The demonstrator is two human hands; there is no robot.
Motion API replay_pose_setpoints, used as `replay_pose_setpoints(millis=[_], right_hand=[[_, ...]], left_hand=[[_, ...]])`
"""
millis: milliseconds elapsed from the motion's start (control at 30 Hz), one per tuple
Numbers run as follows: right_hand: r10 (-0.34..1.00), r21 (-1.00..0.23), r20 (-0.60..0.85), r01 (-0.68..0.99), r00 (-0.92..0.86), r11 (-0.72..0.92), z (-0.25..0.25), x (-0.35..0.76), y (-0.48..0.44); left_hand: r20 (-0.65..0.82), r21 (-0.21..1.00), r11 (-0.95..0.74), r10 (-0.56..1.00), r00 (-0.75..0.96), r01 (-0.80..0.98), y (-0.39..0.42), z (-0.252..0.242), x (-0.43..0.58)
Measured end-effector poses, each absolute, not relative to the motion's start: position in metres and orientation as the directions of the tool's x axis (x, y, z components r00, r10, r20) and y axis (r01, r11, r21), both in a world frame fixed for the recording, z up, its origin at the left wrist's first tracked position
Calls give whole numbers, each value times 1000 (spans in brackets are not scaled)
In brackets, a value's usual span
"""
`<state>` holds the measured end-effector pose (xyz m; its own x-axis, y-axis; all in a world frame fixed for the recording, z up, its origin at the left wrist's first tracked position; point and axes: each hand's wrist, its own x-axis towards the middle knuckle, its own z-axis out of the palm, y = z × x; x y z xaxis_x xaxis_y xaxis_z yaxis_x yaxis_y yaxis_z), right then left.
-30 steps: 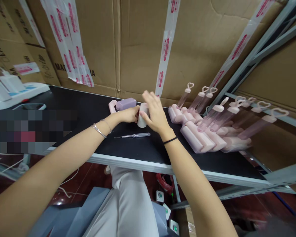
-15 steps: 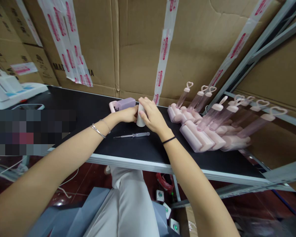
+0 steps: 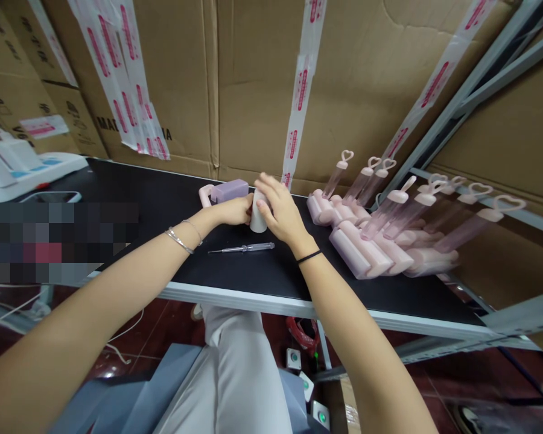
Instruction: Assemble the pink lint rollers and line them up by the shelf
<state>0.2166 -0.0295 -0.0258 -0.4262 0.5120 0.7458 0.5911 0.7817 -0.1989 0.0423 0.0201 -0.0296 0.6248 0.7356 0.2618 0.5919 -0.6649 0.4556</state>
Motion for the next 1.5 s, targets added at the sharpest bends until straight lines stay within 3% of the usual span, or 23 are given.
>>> replay_pose_setpoints(millis=[167, 267, 333, 433, 533, 667, 800, 1033, 1133, 1233, 1367, 1500], right_hand=[[523, -242, 738, 557, -426, 795, -25, 220, -25], [535, -291, 810, 629, -238, 721, -23, 234, -18], [614, -359, 781, 723, -113, 590, -24, 245, -13], [813, -364, 574, 860, -94, 357, -28, 258, -6], [943, -300, 311, 930, -117, 214, -35, 262, -3], [982, -201, 170, 972, -87, 121, -38, 261, -4], [980, -217, 189, 971, -59, 100, -35, 263, -5], [903, -374, 424, 922, 73, 101, -29, 266, -2], [886, -467, 450, 875, 110, 128, -26, 268, 0], [887, -641, 426, 751, 175, 159, -23, 266, 1], [934, -906, 267, 392, 237, 160, -16, 259, -3], [960, -979, 197, 102, 200, 179, -8, 254, -11]], left_hand=[[122, 440, -569, 804, 581, 695, 10, -20, 45], [277, 388, -541, 841, 465, 746, 6, -8, 39], [428, 372, -483, 847, 315, 793, 4, -1, 31], [509, 332, -356, 847, 152, 873, 6, 4, 19], [476, 245, -285, 868, 141, 927, 11, -1, 14], [531, 284, -405, 821, 209, 869, 18, -6, 19], [610, 348, -488, 766, 203, 800, 16, 5, 22], [570, 379, -228, 821, -32, 897, 21, 15, -11], [494, 356, -133, 867, -65, 925, 27, 9, -18], [381, 322, -102, 924, -30, 941, 30, 2, -16], [265, 243, -61, 964, -6, 968, 32, -6, -11], [271, 239, -62, 963, -5, 969, 32, -7, -10]])
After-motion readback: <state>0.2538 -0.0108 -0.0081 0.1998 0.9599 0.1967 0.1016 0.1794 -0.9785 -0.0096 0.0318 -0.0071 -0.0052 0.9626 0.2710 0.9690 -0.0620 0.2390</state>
